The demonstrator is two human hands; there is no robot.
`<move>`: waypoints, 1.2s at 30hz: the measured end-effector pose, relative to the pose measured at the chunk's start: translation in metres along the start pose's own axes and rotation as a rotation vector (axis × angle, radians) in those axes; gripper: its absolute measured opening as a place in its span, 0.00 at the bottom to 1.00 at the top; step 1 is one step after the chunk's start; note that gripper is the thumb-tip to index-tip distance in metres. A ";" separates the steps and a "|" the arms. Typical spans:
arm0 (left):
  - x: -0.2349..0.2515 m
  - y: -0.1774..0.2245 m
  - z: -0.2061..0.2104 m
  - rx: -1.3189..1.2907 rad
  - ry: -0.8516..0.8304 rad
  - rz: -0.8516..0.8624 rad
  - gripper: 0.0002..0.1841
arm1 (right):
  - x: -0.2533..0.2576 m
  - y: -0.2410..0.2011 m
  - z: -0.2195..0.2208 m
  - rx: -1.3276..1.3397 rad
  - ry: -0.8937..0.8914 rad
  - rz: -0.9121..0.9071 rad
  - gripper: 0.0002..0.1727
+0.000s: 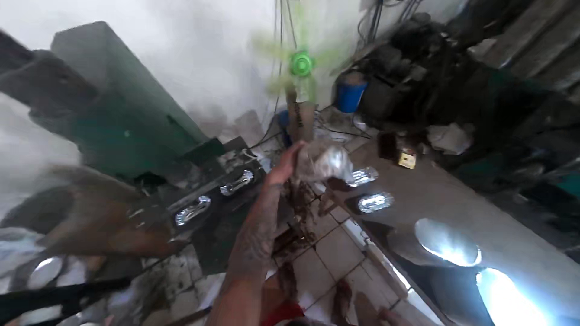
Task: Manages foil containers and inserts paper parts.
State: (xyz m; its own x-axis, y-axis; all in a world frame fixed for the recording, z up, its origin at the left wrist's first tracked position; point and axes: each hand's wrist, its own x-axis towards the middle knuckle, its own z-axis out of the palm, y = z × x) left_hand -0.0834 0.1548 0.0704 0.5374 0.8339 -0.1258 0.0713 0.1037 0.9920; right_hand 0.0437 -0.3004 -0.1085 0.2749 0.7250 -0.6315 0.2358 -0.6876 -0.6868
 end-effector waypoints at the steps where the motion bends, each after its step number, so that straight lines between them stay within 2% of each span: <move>1: 0.012 -0.001 -0.012 -0.036 0.076 0.085 0.25 | 0.012 -0.011 0.001 0.020 0.054 -0.031 0.19; 2: 0.014 -0.006 -0.024 0.026 0.120 0.147 0.28 | 0.024 -0.029 0.004 0.049 0.121 -0.071 0.18; 4: -0.012 -0.034 -0.056 0.435 0.140 0.113 0.33 | 0.055 -0.067 0.015 0.097 0.218 -0.132 0.17; 6: -0.035 -0.073 -0.108 0.860 0.132 -0.093 0.37 | 0.091 -0.110 0.023 0.085 0.256 -0.210 0.16; 7: -0.040 -0.088 -0.141 0.973 0.114 -0.200 0.40 | 0.106 -0.135 0.028 0.074 0.272 -0.269 0.15; 8: -0.046 -0.096 -0.171 1.018 0.068 -0.275 0.38 | 0.117 -0.163 0.036 0.058 0.300 -0.352 0.15; 10: -0.069 -0.087 -0.209 0.985 -0.125 -0.307 0.31 | 0.136 -0.223 0.053 -0.022 0.334 -0.569 0.15; 12: -0.106 -0.066 -0.229 0.983 -0.332 -0.277 0.28 | 0.153 -0.281 0.073 -0.271 0.315 -0.867 0.14; 15: -0.138 -0.081 -0.276 1.187 -0.490 -0.287 0.28 | 0.182 -0.349 0.108 -0.715 0.161 -1.391 0.14; 16: -0.144 -0.092 -0.292 1.235 -0.511 -0.274 0.26 | 0.195 -0.370 0.119 -0.826 0.072 -1.499 0.12; 17: -0.151 -0.097 -0.302 1.266 -0.517 -0.266 0.25 | 0.208 -0.388 0.128 -0.945 -0.058 -1.495 0.14; 19: -0.168 -0.074 -0.291 1.259 -0.515 -0.301 0.22 | 0.232 -0.425 0.148 -1.147 -0.299 -1.277 0.20; 20: -0.185 -0.058 -0.275 1.215 -0.525 -0.274 0.21 | 0.237 -0.434 0.164 -1.163 -0.351 -1.175 0.21; 22: -0.225 -0.042 -0.243 0.999 -0.555 -0.065 0.13 | 0.224 -0.445 0.211 -1.081 -0.410 -1.028 0.23; 24: -0.254 -0.044 -0.212 0.715 -0.621 0.140 0.11 | 0.198 -0.459 0.269 -1.040 -0.464 -0.955 0.23; 26: -0.268 -0.043 -0.185 0.580 -0.647 0.163 0.13 | 0.180 -0.475 0.305 -1.086 -0.532 -0.894 0.23; 28: -0.272 -0.038 -0.173 0.443 -0.639 0.051 0.19 | 0.181 -0.491 0.290 -1.249 -0.640 -0.940 0.22; 30: -0.278 -0.045 -0.165 0.330 -0.611 0.013 0.22 | 0.173 -0.511 0.239 -1.446 -0.827 -0.926 0.19; 31: -0.279 -0.043 -0.160 0.375 -0.605 0.013 0.18 | 0.159 -0.525 0.203 -1.499 -0.903 -0.835 0.17; 32: -0.276 -0.034 -0.154 0.472 -0.671 -0.033 0.13 | 0.147 -0.536 0.167 -1.519 -0.918 -0.742 0.17; 34: -0.257 -0.009 -0.139 0.644 -0.944 -0.203 0.15 | 0.136 -0.557 0.090 -1.403 -0.795 -0.596 0.17; 36: -0.246 -0.043 -0.130 0.549 -1.075 -0.170 0.15 | 0.154 -0.577 0.011 -1.139 -0.512 -0.624 0.17</move>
State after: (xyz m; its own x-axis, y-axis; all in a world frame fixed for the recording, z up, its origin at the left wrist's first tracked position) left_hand -0.3284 0.0156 0.0589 0.8899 -0.0688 -0.4510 0.4143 -0.2922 0.8620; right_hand -0.0604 0.2090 0.1865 -0.4641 0.6836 -0.5633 0.8788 0.2759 -0.3893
